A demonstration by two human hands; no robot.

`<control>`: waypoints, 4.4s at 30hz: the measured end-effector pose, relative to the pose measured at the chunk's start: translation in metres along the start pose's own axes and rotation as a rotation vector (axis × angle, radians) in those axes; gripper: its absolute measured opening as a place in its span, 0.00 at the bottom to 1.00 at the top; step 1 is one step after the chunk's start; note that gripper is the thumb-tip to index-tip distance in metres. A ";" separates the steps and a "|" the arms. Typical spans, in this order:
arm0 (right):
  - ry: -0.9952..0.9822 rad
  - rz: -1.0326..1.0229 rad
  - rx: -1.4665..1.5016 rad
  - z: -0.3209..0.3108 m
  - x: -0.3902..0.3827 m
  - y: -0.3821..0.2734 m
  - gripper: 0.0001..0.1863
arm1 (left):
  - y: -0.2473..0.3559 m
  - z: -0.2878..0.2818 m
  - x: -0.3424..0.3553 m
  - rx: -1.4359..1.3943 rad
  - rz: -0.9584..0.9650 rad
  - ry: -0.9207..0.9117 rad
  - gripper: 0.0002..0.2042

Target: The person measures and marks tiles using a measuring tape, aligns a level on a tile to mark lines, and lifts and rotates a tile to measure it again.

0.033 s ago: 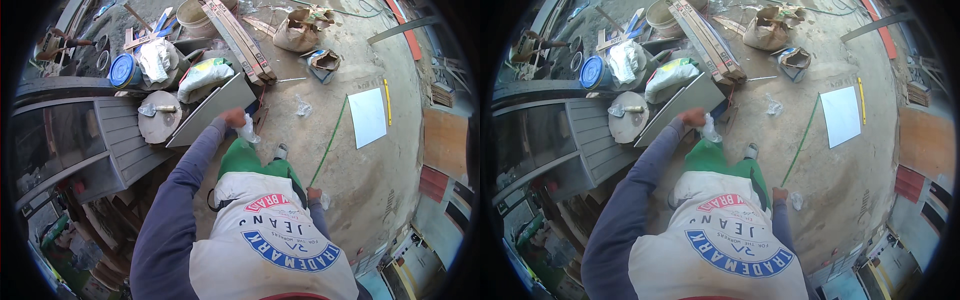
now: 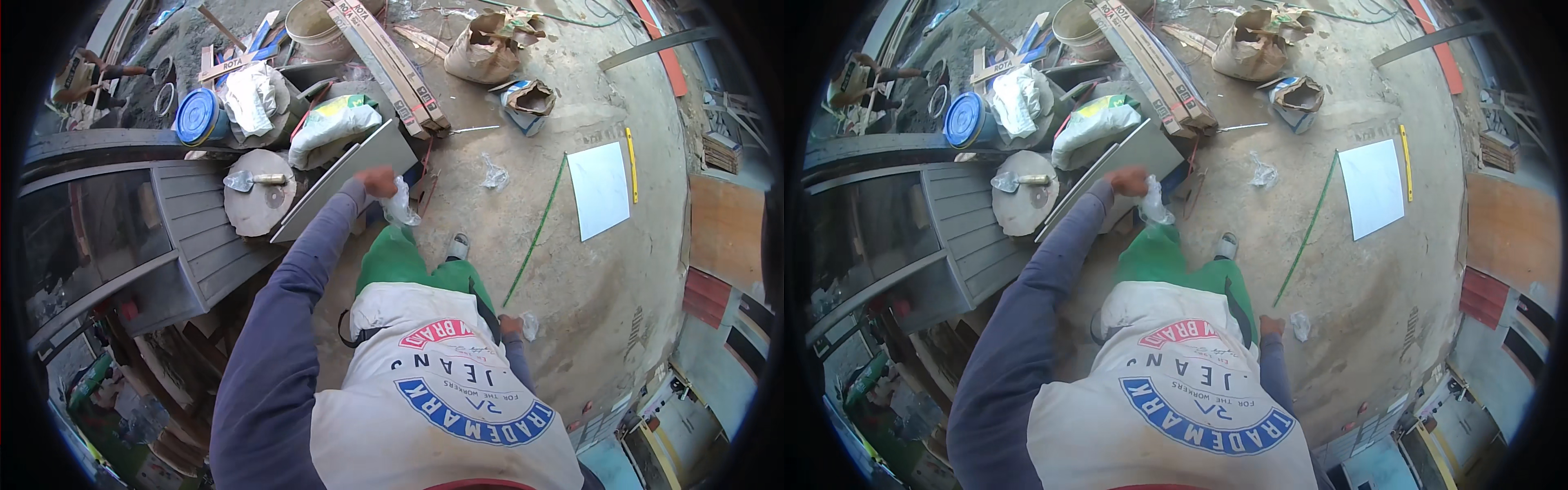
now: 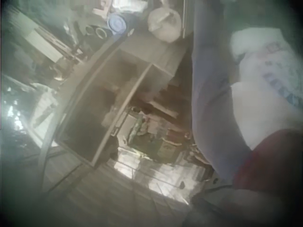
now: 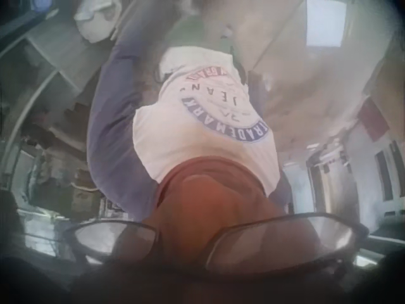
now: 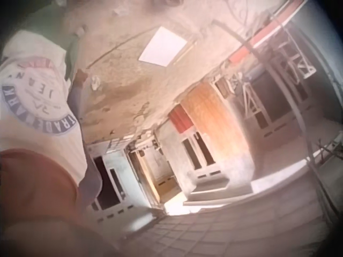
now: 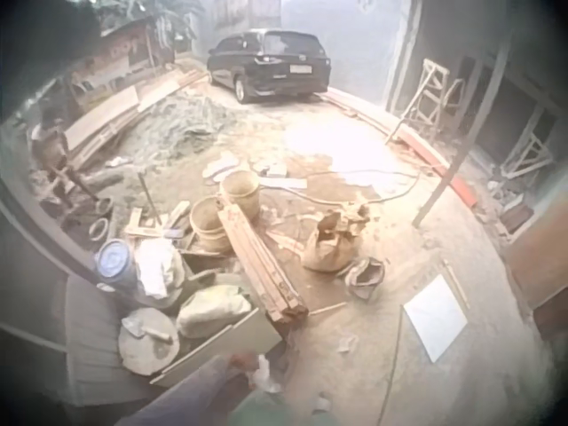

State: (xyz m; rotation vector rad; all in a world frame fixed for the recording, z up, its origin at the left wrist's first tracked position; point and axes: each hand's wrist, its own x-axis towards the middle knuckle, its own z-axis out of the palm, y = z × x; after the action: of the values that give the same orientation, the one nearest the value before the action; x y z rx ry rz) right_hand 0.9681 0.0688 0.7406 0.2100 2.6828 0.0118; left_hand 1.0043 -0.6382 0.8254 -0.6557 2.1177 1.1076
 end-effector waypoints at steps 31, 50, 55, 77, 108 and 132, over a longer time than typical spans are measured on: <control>-0.538 -0.440 0.377 -0.048 0.003 -0.336 0.18 | -0.225 0.224 -0.059 -1.234 -0.801 0.866 0.21; -0.323 -0.426 0.554 0.093 0.030 -0.715 0.24 | -0.349 0.229 -0.124 -1.375 -1.064 1.345 0.21; -0.549 -0.215 0.624 0.049 0.008 -0.619 0.16 | -0.291 0.317 -0.153 -1.773 -1.045 1.394 0.18; -0.574 0.221 0.512 0.032 0.067 -0.440 0.16 | -0.234 0.502 -0.159 -1.947 -1.475 0.600 0.15; -0.816 -0.314 -0.120 0.025 0.022 -0.360 0.25 | -0.242 0.472 -0.175 -1.745 -1.251 0.314 0.13; -0.840 -1.109 -0.011 0.058 -0.223 -0.434 0.27 | -0.110 0.299 -0.070 -2.460 -0.516 0.350 0.31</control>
State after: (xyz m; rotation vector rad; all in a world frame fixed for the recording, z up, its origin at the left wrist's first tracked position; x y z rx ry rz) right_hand 1.1281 -0.3950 0.7664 -1.0355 1.6535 -0.3201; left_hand 1.2192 -0.4334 0.6916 -2.0618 -0.5491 2.7252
